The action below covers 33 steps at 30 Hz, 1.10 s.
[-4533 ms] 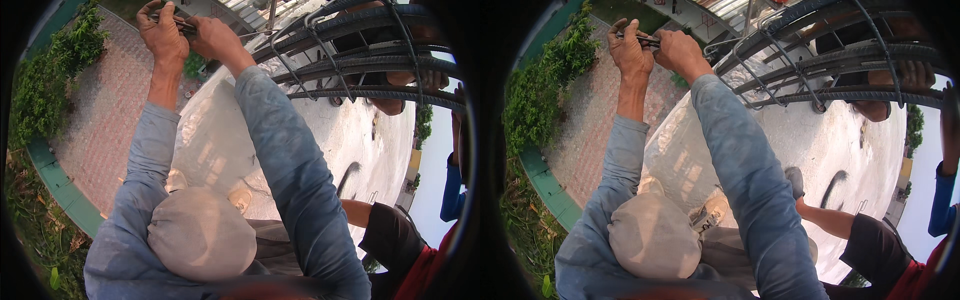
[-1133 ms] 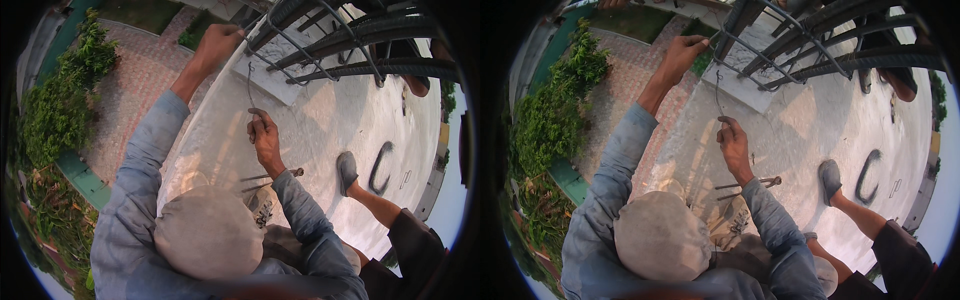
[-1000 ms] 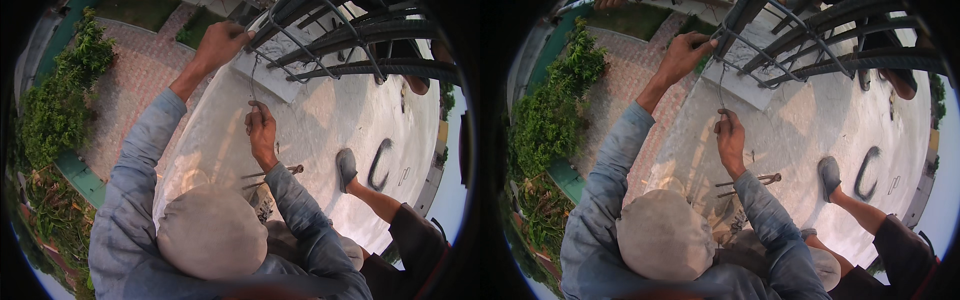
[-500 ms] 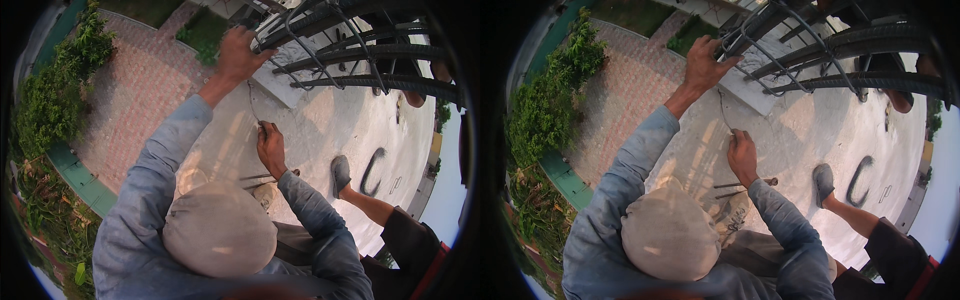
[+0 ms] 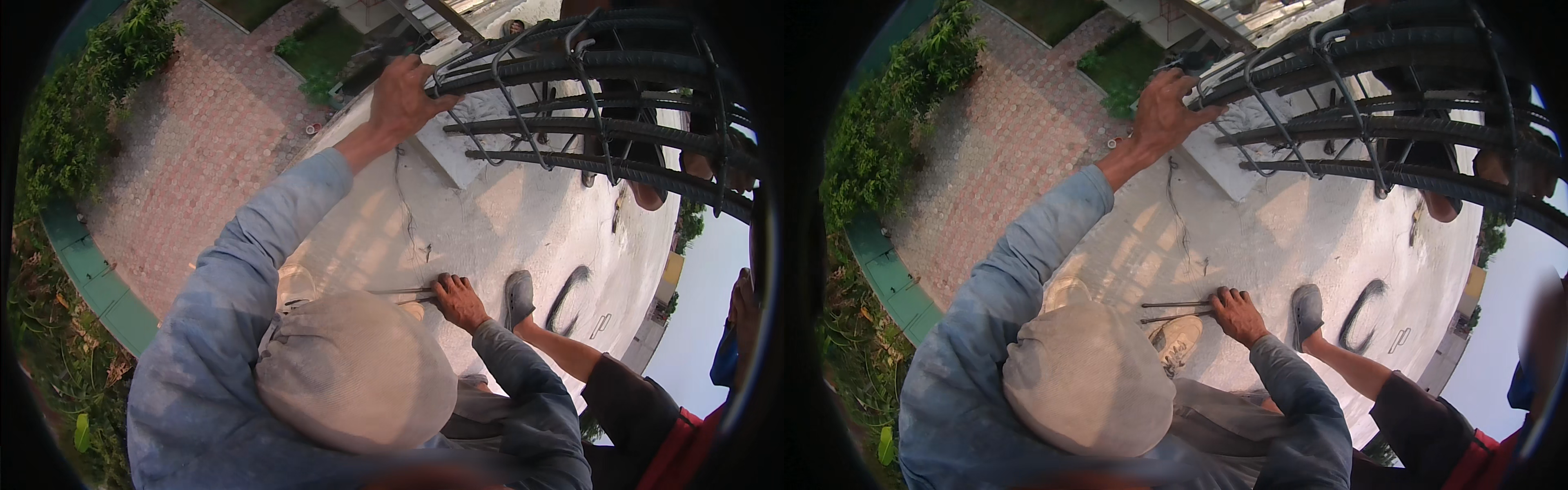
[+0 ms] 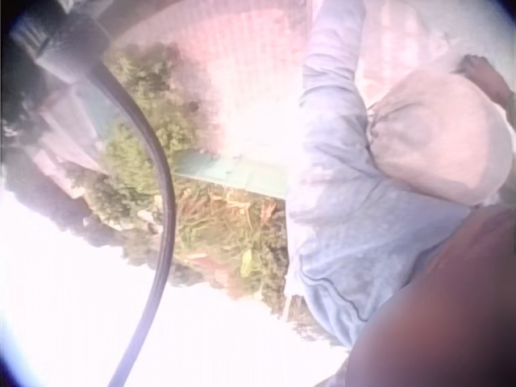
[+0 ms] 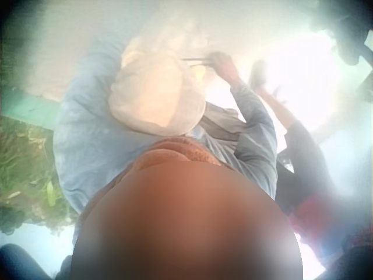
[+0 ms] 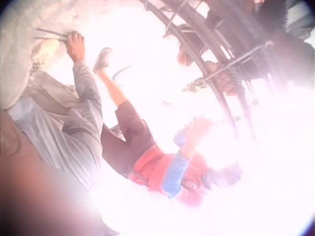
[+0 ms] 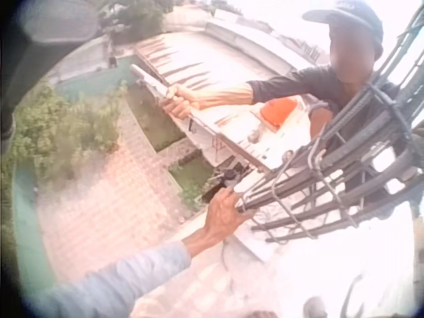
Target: The person uses a rebar tying tool to twist and secure wire ties around a vertical rebar cage. They repeatedly wrap wire around intersecting bars and tighten the ties to hold the cage together.
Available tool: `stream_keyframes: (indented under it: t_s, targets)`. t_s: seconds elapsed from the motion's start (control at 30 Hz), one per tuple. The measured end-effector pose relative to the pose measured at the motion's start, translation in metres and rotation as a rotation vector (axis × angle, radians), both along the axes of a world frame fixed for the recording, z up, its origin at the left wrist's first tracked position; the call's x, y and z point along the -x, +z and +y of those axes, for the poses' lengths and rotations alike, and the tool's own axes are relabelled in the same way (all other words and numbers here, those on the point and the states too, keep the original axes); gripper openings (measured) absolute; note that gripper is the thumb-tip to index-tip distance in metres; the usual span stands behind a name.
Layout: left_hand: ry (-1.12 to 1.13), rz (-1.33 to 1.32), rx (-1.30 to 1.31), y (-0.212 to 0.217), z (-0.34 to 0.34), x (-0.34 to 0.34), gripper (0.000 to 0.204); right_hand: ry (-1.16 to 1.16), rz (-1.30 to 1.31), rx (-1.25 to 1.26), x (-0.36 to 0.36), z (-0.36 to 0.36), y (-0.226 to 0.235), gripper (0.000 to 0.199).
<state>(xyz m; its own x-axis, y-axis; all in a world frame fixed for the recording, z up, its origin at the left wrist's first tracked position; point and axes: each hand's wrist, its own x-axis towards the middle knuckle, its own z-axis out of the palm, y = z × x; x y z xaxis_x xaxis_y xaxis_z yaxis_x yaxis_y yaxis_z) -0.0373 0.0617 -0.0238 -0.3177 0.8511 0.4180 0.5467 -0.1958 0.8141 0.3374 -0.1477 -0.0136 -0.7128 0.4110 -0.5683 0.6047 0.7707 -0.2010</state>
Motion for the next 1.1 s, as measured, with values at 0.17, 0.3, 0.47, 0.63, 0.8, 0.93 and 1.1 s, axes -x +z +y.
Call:
stream_keyframes:
  t_s: [0.17,0.3,0.47,0.63,0.8,0.93,1.1]
  targets:
    - [0.043,-0.010,0.023,0.003,-0.004,-0.002,0.063,0.117,-0.087,0.085,0.006,0.019,0.035,0.020]
    - [-0.047,-0.091,0.115,0.005,-0.006,0.000,0.066,-0.308,-0.115,0.337,0.020,0.030,0.075,0.012]
    - [0.017,-0.060,0.084,0.003,-0.007,-0.002,0.067,-0.585,0.133,0.461,0.039,0.057,0.128,0.014]
    - [-0.008,-0.107,0.105,0.001,-0.006,-0.005,0.066,-0.915,0.698,0.812,0.101,0.060,0.106,0.027]
    - [0.018,-0.197,0.086,0.000,-0.007,-0.007,0.065,-0.863,0.526,0.848,0.189,0.029,0.032,0.027]
    - [0.036,-0.160,0.022,-0.002,-0.007,-0.004,0.061,-0.766,0.462,1.001,0.205,0.042,0.026,0.033]
    - [0.008,-0.241,-0.043,-0.011,-0.005,-0.004,0.060,-1.061,0.522,1.076,0.184,0.076,0.099,0.044]
